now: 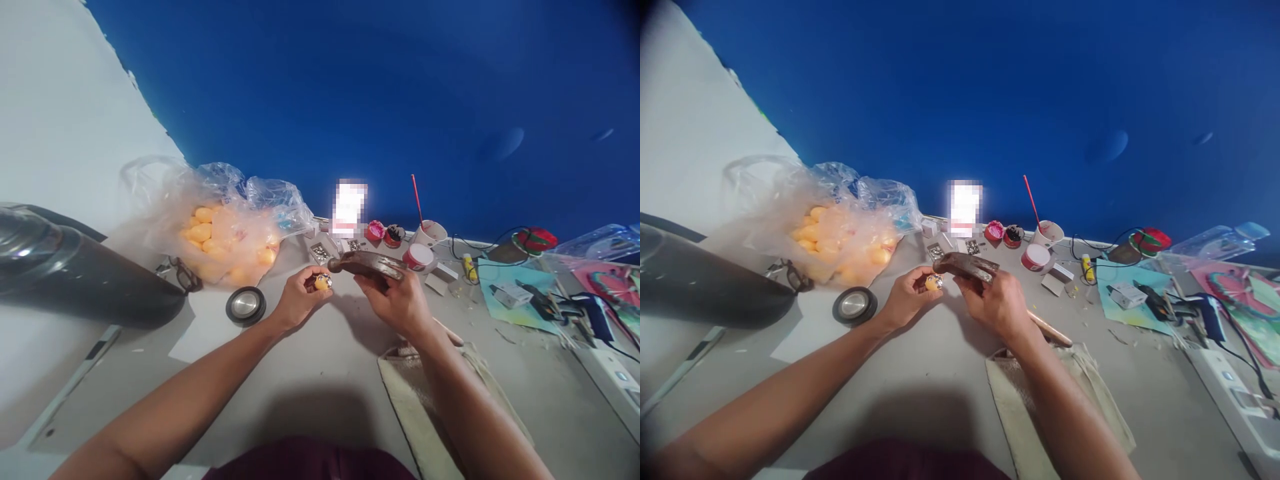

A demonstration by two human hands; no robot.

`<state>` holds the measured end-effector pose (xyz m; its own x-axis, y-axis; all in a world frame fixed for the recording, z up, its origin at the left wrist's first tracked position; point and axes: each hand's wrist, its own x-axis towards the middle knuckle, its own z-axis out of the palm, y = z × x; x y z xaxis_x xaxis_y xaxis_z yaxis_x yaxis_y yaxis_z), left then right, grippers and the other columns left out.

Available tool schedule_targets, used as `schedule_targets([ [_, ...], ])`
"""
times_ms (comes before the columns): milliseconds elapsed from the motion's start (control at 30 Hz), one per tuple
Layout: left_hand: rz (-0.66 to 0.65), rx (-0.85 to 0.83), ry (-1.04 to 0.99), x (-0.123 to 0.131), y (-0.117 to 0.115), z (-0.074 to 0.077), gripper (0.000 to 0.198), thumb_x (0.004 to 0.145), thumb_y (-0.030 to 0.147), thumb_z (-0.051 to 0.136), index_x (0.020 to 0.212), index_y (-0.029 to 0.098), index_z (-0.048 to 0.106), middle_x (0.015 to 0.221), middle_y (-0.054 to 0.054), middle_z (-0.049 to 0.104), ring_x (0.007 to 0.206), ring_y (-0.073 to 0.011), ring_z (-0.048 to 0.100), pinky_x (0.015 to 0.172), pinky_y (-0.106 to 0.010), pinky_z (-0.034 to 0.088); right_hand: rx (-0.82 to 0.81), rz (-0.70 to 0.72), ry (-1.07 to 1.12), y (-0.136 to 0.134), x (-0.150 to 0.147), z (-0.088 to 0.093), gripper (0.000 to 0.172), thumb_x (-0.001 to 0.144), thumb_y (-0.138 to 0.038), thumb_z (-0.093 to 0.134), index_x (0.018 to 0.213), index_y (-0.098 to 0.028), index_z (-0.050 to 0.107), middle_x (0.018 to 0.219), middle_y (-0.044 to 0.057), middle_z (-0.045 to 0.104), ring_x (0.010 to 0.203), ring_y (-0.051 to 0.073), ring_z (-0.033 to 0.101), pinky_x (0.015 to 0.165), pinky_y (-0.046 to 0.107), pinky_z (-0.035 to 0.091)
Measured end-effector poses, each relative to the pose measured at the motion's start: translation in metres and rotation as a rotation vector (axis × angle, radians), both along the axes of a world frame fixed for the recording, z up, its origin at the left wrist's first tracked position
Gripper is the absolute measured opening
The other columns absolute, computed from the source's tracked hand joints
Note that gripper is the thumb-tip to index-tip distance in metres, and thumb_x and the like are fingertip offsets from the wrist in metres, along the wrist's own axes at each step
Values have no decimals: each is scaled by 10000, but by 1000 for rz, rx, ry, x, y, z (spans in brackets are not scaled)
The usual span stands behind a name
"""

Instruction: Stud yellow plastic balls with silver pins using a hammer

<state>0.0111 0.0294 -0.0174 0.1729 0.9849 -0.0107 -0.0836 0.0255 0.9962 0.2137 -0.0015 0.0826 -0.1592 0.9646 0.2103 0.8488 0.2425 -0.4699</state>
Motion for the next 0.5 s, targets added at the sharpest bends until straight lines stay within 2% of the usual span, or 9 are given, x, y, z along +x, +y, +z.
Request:
schedule_targets([
  [200,-15,-6,-58,-1,1,0,447,632,246,871,1029,166,683,895,-21,706,797,-151,630,740,-262,501,-66,-13,-123,-1,3,0,292,888,-449,649,952,-211,805,822,101,798,739,252,743,659,298,520],
  [300,-16,-32,-47,0,0,3,467,616,241,883,1027,167,674,865,-12,700,773,-144,624,720,-256,494,28,7,-45,-2,1,0,304,909,-433,624,1059,-237,801,891,86,811,791,249,753,685,298,530],
  [367,-19,-35,-62,1,0,4,463,606,240,887,1011,167,676,845,-9,698,764,-143,623,712,-256,491,18,34,-32,-3,-1,-1,309,920,-408,609,1106,-245,795,905,81,813,796,249,756,682,298,531],
  [500,-11,-19,-86,1,-1,6,448,598,251,892,988,165,688,831,-10,701,763,-148,621,716,-265,496,-55,17,-80,-3,-1,-2,275,889,-409,660,1015,-216,810,788,88,792,725,251,749,634,291,520],
])
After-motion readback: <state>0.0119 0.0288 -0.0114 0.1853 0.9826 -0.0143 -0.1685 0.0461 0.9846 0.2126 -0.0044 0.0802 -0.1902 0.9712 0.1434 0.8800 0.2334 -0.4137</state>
